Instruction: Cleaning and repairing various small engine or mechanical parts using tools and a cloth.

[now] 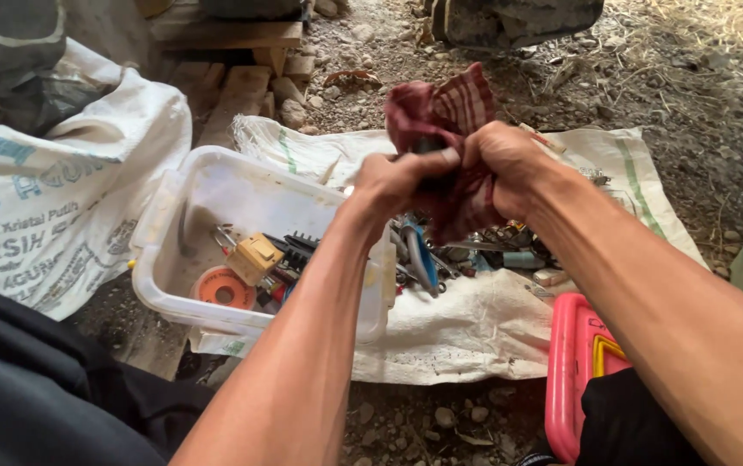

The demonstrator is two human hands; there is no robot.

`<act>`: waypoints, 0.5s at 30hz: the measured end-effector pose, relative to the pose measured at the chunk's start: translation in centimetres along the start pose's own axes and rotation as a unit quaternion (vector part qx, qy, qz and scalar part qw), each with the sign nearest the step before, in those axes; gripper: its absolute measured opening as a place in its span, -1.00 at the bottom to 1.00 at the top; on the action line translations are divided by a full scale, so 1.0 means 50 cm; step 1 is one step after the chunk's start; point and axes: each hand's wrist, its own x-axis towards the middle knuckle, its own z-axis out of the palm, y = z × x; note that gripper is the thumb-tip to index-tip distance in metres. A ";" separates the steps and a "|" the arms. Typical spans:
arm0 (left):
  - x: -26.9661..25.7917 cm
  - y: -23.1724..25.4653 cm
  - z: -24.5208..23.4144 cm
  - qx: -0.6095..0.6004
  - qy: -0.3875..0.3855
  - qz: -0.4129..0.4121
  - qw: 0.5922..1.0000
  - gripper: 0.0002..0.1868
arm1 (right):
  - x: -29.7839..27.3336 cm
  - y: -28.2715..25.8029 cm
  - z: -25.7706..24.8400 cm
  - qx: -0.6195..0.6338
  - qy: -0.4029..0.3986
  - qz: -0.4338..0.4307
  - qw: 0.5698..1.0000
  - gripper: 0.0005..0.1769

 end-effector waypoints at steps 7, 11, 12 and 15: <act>-0.011 0.086 -0.029 0.047 0.203 -0.003 0.978 -0.28 | 0.005 -0.022 0.058 -0.015 -0.001 -0.035 0.999 -0.68; -0.006 0.094 -0.042 0.087 0.177 -0.007 0.980 -0.18 | 0.012 -0.034 0.032 -0.050 0.065 -0.081 0.993 -0.75; -0.006 0.097 -0.042 0.068 0.119 -0.008 0.991 -0.15 | 0.010 -0.037 0.023 -0.060 0.079 -0.095 0.991 -0.76; 0.009 0.096 -0.014 0.003 0.015 0.053 0.999 -0.06 | 0.020 -0.044 -0.045 0.030 -0.116 -0.137 0.983 -0.70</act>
